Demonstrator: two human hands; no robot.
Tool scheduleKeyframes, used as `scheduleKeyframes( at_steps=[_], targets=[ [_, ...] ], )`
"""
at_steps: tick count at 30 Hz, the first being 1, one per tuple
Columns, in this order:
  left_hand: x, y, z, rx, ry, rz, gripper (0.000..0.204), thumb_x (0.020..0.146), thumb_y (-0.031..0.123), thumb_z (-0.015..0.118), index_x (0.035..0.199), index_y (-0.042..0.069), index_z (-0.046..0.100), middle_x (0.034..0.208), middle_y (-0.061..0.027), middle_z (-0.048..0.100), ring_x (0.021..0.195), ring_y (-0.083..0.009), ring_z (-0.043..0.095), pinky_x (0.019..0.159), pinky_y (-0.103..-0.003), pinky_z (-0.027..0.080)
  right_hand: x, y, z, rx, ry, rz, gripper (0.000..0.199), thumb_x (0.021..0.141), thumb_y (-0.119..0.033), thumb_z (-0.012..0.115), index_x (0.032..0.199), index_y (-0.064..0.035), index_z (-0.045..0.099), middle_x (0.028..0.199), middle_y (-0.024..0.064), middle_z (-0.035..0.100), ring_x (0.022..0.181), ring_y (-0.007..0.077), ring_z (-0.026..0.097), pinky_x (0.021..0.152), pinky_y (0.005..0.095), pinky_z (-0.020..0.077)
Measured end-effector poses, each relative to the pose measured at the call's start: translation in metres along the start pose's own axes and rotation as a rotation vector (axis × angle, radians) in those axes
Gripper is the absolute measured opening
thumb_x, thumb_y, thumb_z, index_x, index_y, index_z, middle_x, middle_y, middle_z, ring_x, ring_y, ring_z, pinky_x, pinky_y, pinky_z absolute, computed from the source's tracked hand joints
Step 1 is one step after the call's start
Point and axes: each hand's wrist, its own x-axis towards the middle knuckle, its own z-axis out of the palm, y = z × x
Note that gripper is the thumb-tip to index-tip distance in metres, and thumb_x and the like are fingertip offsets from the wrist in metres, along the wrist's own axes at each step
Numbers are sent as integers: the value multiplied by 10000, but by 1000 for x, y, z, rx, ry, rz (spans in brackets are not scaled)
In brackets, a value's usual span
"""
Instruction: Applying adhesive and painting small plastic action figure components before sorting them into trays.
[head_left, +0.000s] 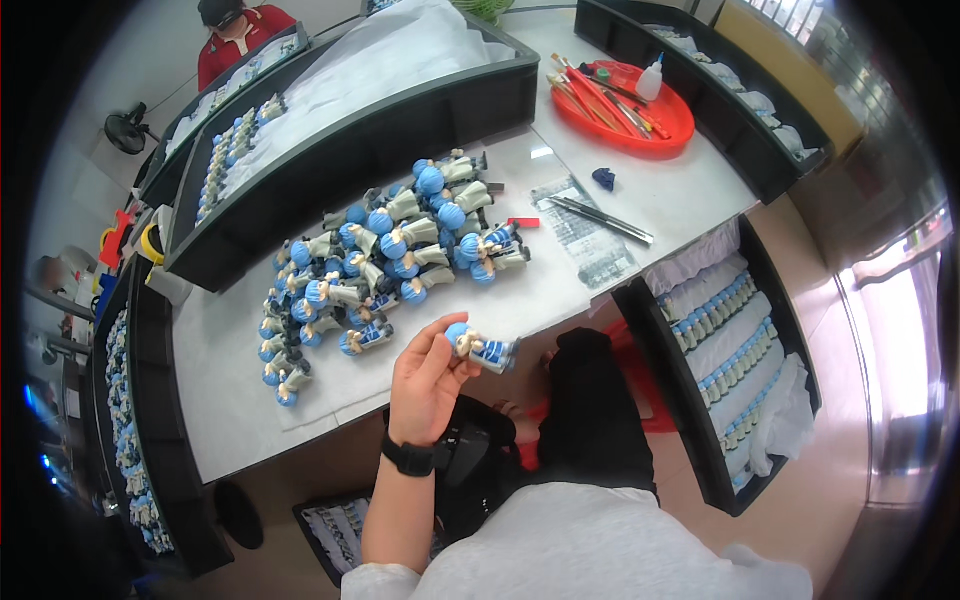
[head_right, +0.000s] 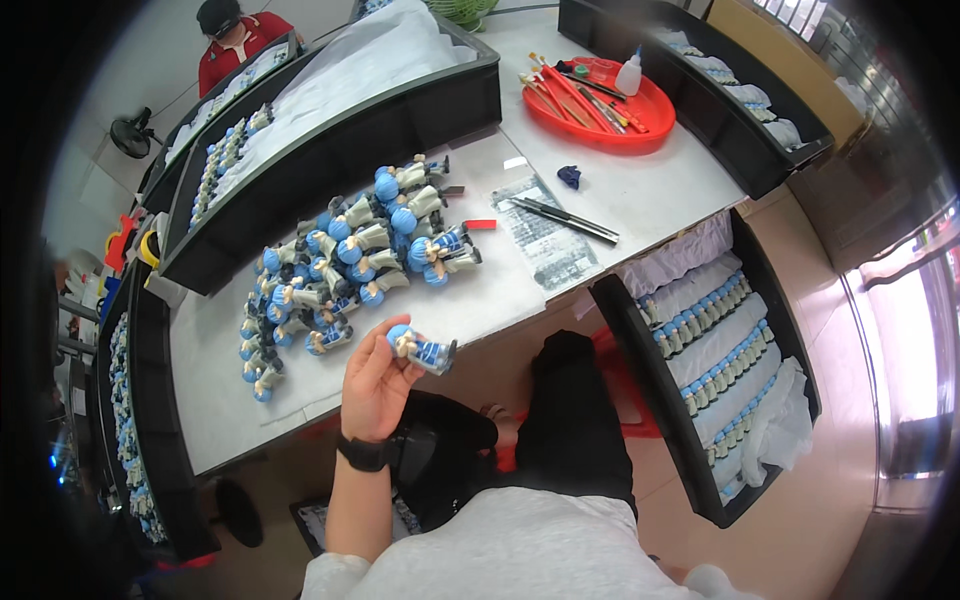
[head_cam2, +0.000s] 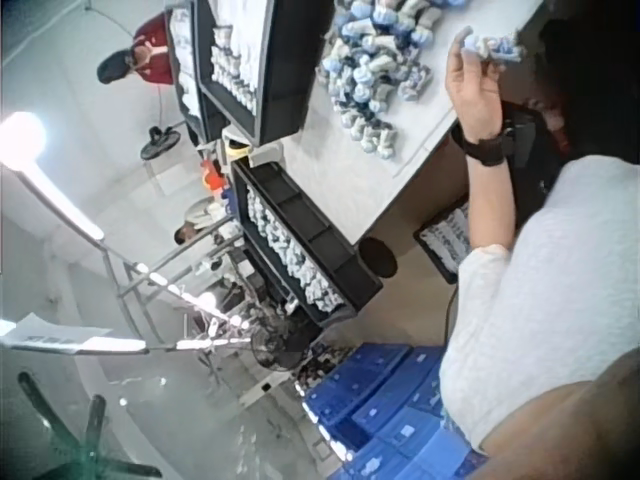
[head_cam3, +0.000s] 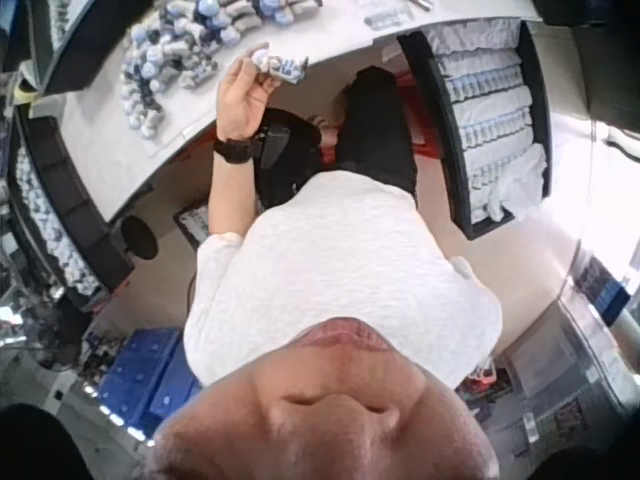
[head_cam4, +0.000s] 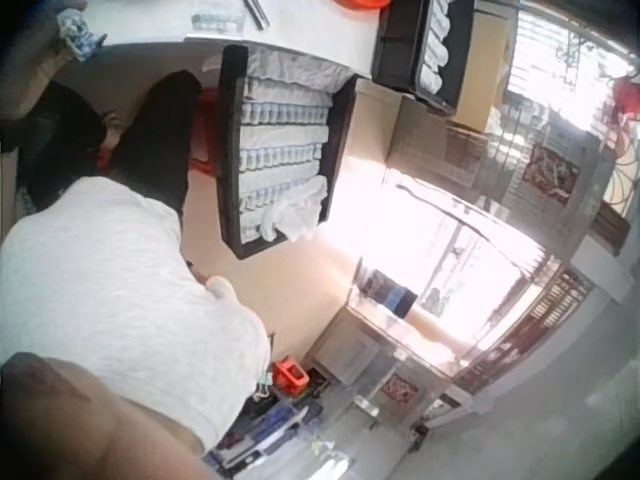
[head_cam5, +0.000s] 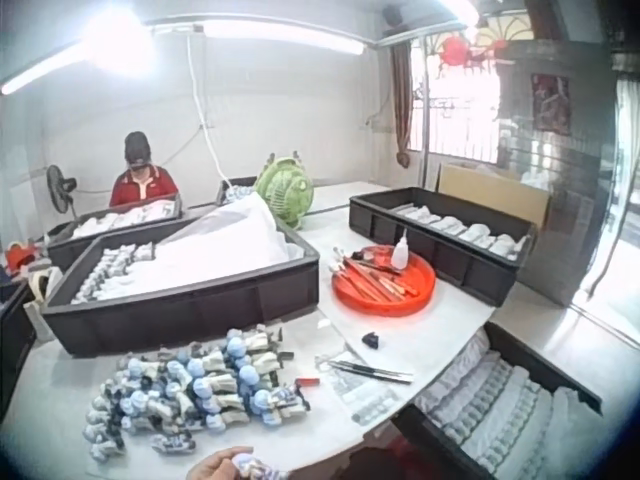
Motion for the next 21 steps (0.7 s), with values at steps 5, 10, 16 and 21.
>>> scheduleKeyframes(
  at_steps=[5, 10, 16, 21],
  targets=[
    [16, -3, 2, 4, 17, -54, 287, 900, 152, 436, 1137, -2, 485, 929, -66, 584, 787, -119, 556, 717, -254, 454, 8, 16, 4, -100, -117, 76, 462, 852, -362, 472, 1179, -38, 430, 1111, 134, 456, 1080, 212, 393, 892, 318, 324],
    [16, -1, -3, 9, -37, -96, 313, 900, 167, 436, 1153, -16, 460, 941, -75, 578, 811, -126, 550, 717, -256, 465, 30, 19, 10, -205, -227, 113, 447, 851, -361, 473, 1158, -39, 444, 1078, 129, 468, 1046, 207, 410, 866, 315, 336],
    [13, -1, -7, -27, -38, -98, 329, 902, 182, 433, 1166, -15, 446, 942, -74, 575, 808, -129, 553, 717, -254, 466, 28, 38, 10, -286, -263, 156, 429, 849, -361, 474, 1134, -40, 461, 1039, 122, 483, 1005, 201, 430, 836, 310, 351],
    [14, 0, -10, -63, -68, -97, 338, 902, 190, 433, 1166, -21, 439, 937, -79, 575, 806, -130, 557, 711, -252, 472, 22, 48, 7, -355, -265, 181, 416, 847, -361, 475, 1113, -42, 474, 1006, 117, 495, 971, 195, 446, 810, 306, 364]
  ],
)
